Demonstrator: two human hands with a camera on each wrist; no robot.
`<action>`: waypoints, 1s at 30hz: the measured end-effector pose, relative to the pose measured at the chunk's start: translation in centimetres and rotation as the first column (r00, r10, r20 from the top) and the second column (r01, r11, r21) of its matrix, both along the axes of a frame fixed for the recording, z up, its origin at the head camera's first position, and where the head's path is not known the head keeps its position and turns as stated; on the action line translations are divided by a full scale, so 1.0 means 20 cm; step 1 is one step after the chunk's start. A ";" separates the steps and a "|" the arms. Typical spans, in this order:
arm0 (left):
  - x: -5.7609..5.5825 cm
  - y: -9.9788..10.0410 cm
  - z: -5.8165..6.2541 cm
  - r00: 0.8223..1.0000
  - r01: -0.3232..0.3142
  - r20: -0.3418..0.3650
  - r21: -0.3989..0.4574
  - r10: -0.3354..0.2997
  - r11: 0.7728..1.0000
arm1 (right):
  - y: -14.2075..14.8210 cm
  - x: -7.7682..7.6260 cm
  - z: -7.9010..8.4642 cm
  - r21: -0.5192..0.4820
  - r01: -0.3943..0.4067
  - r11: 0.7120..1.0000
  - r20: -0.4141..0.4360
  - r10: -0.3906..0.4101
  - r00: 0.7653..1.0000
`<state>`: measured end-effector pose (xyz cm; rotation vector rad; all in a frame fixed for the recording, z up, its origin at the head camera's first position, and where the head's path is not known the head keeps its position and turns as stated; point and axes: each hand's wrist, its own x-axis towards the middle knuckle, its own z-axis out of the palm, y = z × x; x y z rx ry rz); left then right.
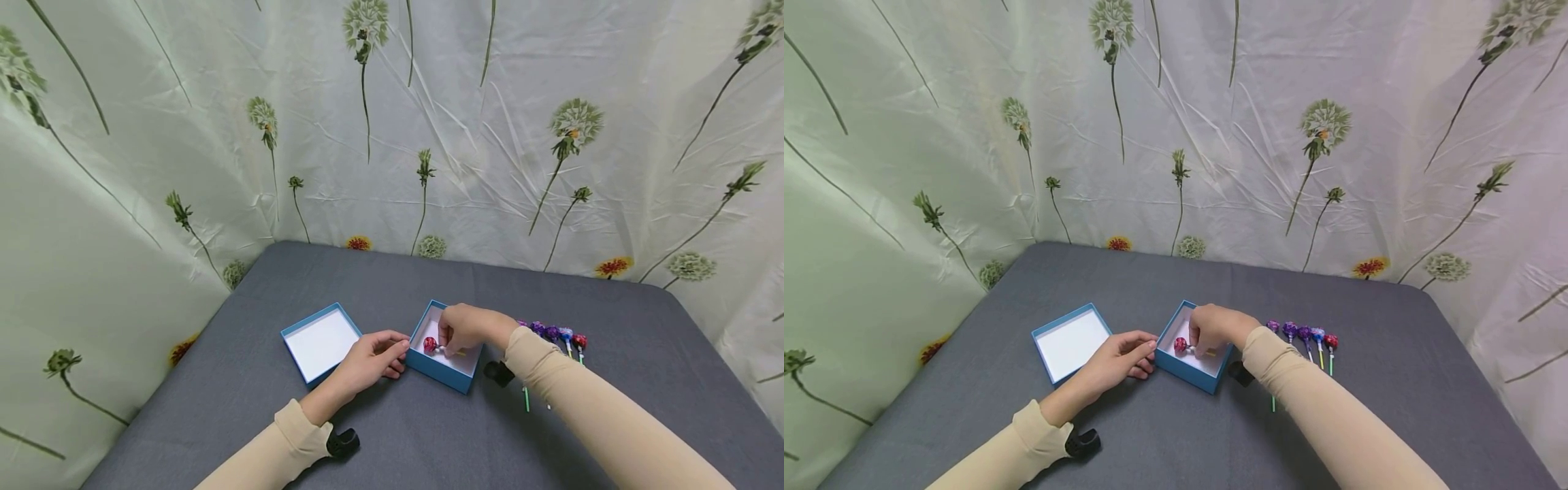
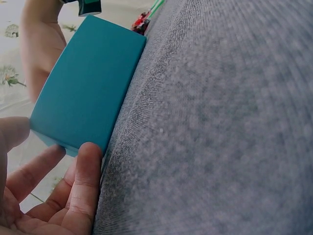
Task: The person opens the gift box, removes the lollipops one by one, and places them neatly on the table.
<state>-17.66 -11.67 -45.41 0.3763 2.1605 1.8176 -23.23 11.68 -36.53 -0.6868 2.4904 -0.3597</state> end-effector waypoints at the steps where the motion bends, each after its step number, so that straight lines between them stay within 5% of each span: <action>1: 0.00 0.00 0.00 1.000 0.000 0.000 -0.001 0.000 1.000 | 0.01 0.00 0.01 -0.011 0.002 1.000 0.011 -0.002 1.000; 22: 0.00 0.00 0.01 1.000 -0.008 0.013 -0.022 0.008 1.000 | 0.26 -0.01 0.12 -0.299 0.124 0.946 0.224 -0.057 0.973; 30: 0.00 0.00 0.01 1.000 -0.005 0.006 -0.020 0.005 1.000 | 0.46 0.08 0.16 -0.353 0.278 0.893 0.224 -0.208 0.952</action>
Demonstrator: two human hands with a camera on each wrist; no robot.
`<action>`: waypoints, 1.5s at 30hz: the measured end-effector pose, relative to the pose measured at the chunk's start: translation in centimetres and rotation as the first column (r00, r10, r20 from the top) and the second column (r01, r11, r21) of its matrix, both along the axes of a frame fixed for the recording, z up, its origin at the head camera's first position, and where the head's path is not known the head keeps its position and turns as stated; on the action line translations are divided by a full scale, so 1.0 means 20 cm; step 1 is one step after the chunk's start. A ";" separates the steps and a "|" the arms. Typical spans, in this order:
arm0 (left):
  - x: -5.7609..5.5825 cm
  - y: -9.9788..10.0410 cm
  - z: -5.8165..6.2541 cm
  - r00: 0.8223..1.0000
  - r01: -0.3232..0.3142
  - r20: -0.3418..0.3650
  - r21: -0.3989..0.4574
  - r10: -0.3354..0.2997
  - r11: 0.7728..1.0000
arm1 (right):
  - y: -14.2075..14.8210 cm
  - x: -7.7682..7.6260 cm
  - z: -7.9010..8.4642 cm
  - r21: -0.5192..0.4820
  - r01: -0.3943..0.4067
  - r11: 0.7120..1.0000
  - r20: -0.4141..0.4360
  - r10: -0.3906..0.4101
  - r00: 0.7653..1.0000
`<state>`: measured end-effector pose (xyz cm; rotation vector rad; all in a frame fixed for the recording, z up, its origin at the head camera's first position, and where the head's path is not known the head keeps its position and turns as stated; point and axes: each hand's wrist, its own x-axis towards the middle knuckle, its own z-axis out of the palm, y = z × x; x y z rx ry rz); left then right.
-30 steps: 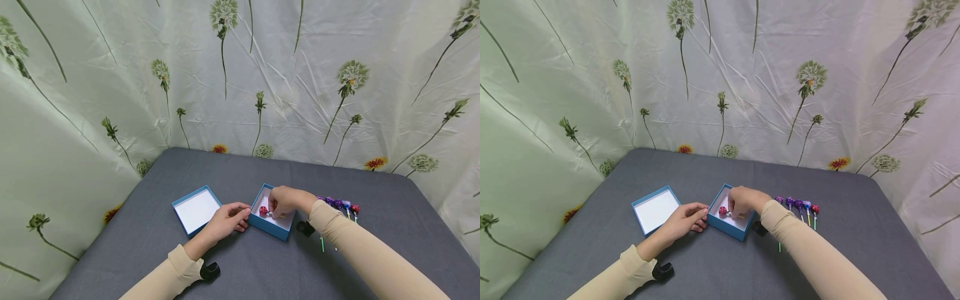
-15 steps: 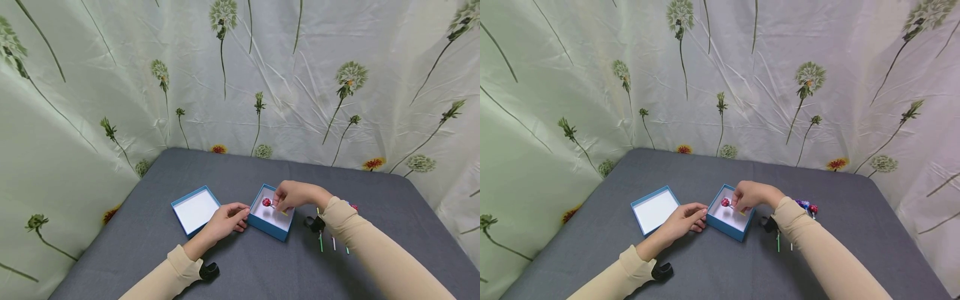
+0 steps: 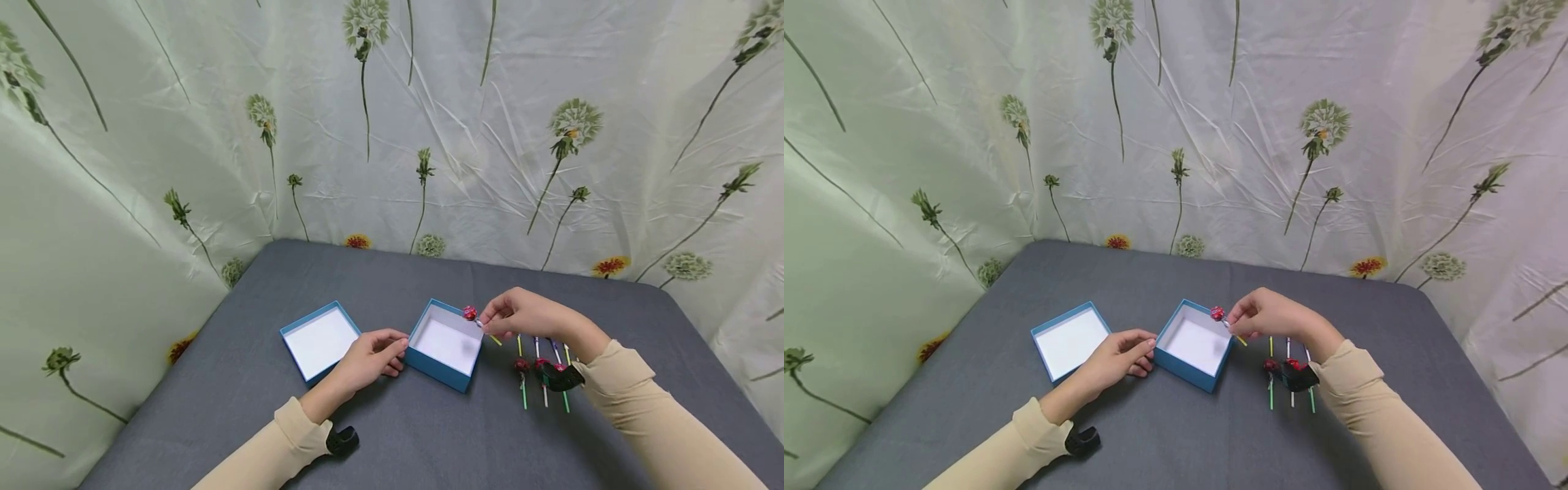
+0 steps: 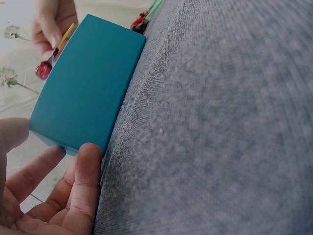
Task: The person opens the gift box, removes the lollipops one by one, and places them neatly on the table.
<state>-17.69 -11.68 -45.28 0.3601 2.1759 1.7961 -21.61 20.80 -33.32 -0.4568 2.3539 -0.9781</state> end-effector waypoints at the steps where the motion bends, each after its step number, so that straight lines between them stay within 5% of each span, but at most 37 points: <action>1: 0.00 0.00 0.00 1.000 -0.001 -0.001 -0.001 0.001 1.000 | 0.03 0.02 0.00 -0.010 0.025 1.000 -0.001 -0.025 1.000; 12: -0.01 0.01 0.00 1.000 0.001 0.003 -0.005 -0.001 1.000 | 0.39 0.27 -0.07 -0.033 0.235 0.971 -0.075 -0.237 0.969; 24: 0.00 0.00 0.00 1.000 0.005 0.004 -0.009 -0.005 1.000 | 0.60 0.48 -0.27 0.026 0.432 0.902 0.002 -0.432 0.902; 29: 0.00 0.00 0.01 1.000 0.004 0.005 -0.011 -0.004 1.000 | 0.65 0.52 -0.34 0.040 0.494 0.868 0.037 -0.496 0.868; 35: 0.00 0.00 -0.01 1.000 0.003 0.002 -0.014 -0.003 1.000 | 0.67 0.53 -0.42 0.029 0.504 0.863 0.079 -0.505 0.860; 45: 0.00 0.00 -0.01 1.000 0.007 -0.001 -0.009 -0.007 1.000 | 0.64 0.51 -0.47 0.055 0.562 0.826 0.037 -0.564 0.825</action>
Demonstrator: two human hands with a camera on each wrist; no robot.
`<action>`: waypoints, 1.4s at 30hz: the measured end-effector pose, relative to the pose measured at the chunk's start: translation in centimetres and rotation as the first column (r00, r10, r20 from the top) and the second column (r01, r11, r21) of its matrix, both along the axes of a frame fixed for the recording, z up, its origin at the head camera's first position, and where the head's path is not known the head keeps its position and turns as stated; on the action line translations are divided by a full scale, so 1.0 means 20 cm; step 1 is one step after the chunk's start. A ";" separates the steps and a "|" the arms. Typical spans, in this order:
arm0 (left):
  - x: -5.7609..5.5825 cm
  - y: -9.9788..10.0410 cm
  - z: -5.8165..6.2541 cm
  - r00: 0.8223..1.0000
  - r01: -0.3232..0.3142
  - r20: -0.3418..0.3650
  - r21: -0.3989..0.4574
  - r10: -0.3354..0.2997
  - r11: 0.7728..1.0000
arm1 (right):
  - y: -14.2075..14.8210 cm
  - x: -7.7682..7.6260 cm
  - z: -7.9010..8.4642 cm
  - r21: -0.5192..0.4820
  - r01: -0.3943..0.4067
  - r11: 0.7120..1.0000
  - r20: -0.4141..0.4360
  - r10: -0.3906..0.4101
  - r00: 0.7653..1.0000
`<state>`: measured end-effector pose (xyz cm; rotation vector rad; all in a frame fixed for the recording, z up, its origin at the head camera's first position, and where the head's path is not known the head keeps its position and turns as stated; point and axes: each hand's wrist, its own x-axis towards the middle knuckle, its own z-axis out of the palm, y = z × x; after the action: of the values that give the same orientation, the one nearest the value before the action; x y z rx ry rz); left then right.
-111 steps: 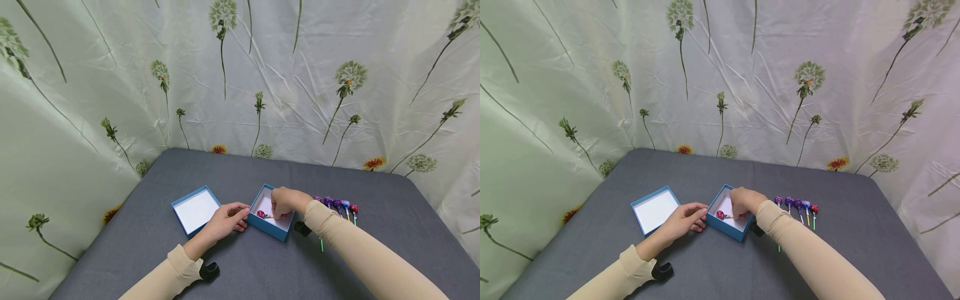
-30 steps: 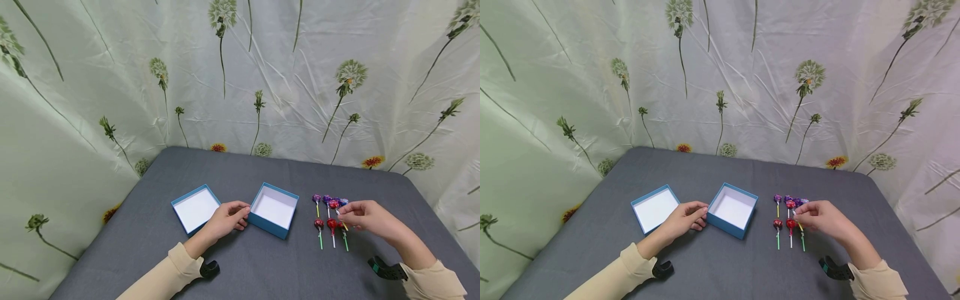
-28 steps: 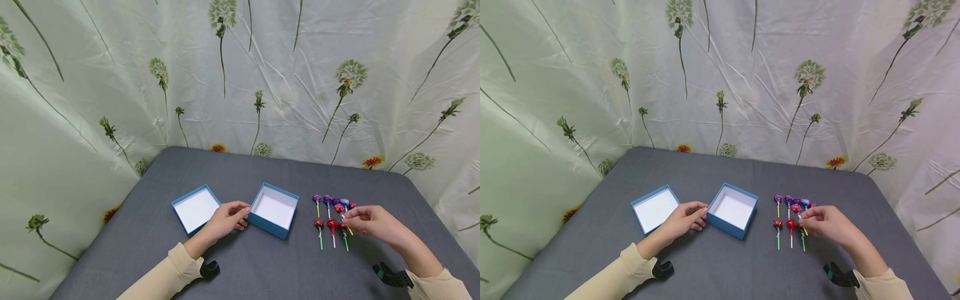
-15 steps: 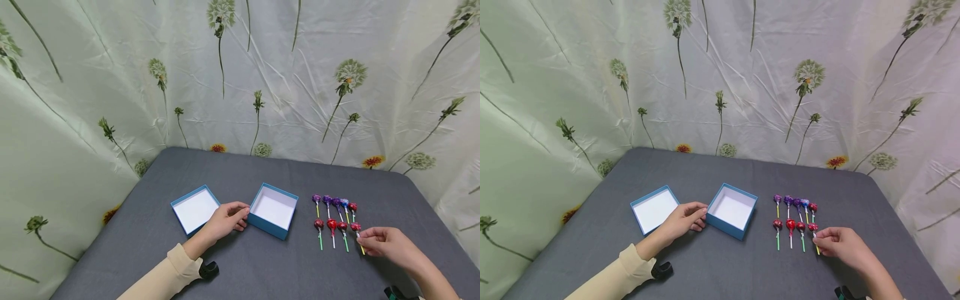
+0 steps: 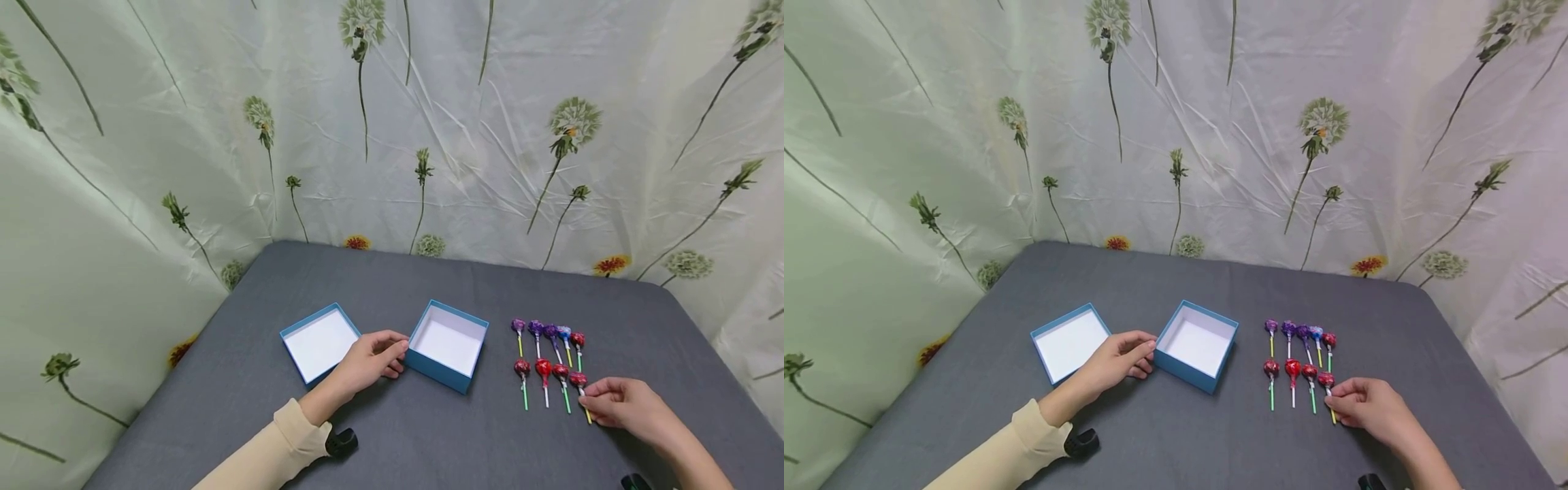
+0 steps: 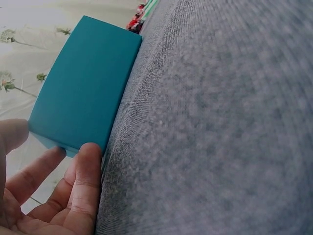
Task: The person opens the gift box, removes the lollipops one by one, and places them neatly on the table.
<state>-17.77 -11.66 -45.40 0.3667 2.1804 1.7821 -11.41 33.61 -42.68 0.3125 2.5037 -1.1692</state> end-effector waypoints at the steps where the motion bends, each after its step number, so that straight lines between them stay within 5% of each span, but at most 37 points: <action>1: 0.00 0.00 0.00 1.000 0.000 0.000 0.000 0.000 1.000 | 0.00 0.00 0.00 0.008 0.008 1.000 0.001 -0.008 1.000; 20: 0.01 -0.01 0.03 1.000 0.004 -0.006 -0.009 -0.004 1.000 | 0.00 0.01 0.04 0.106 -0.048 0.993 -0.030 0.052 0.998; 23: 0.01 -0.05 0.08 0.998 -0.002 -0.058 -0.066 -0.002 0.998 | 0.01 0.02 0.09 0.179 -0.055 0.982 -0.095 0.072 0.993; 26: 0.02 -0.09 0.18 0.981 -0.064 -0.193 -0.189 0.027 0.980 | 0.02 0.02 0.17 0.319 -0.048 0.947 -0.239 0.129 0.962; 29: 0.04 -0.16 0.31 0.913 -0.198 -0.406 -0.368 0.034 0.908 | -0.01 0.02 0.24 0.457 0.061 0.888 -0.439 0.165 0.883; 32: 0.04 -0.21 0.43 0.810 -0.378 -0.587 -0.537 -0.012 0.754 | -0.08 0.02 0.31 0.504 0.190 0.843 -0.605 0.187 0.774; 33: 0.04 -0.22 0.46 0.780 -0.433 -0.625 -0.576 -0.032 0.693 | -0.10 0.02 0.33 0.510 0.223 0.831 -0.633 0.187 0.751; 35: 0.04 -0.24 0.52 0.752 -0.514 -0.657 -0.632 -0.049 0.580 | -0.14 0.01 0.38 0.520 0.241 0.820 -0.649 0.195 0.735; 36: 0.03 -0.25 0.54 0.751 -0.537 -0.658 -0.653 -0.049 0.535 | -0.16 0.01 0.40 0.530 0.236 0.814 -0.635 0.197 0.747; 38: 0.02 -0.26 0.58 0.769 -0.550 -0.638 -0.685 -0.029 0.479 | -0.20 0.01 0.45 0.546 0.216 0.810 -0.596 0.194 0.779; 42: 0.00 -0.27 0.59 0.829 -0.500 -0.560 -0.742 -0.002 0.446 | -0.26 -0.02 0.49 0.563 0.190 0.804 -0.548 0.191 0.814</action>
<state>-17.74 -16.97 -33.64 0.2229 3.3086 0.3799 -11.73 28.50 -32.83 0.1021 3.3978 -0.4452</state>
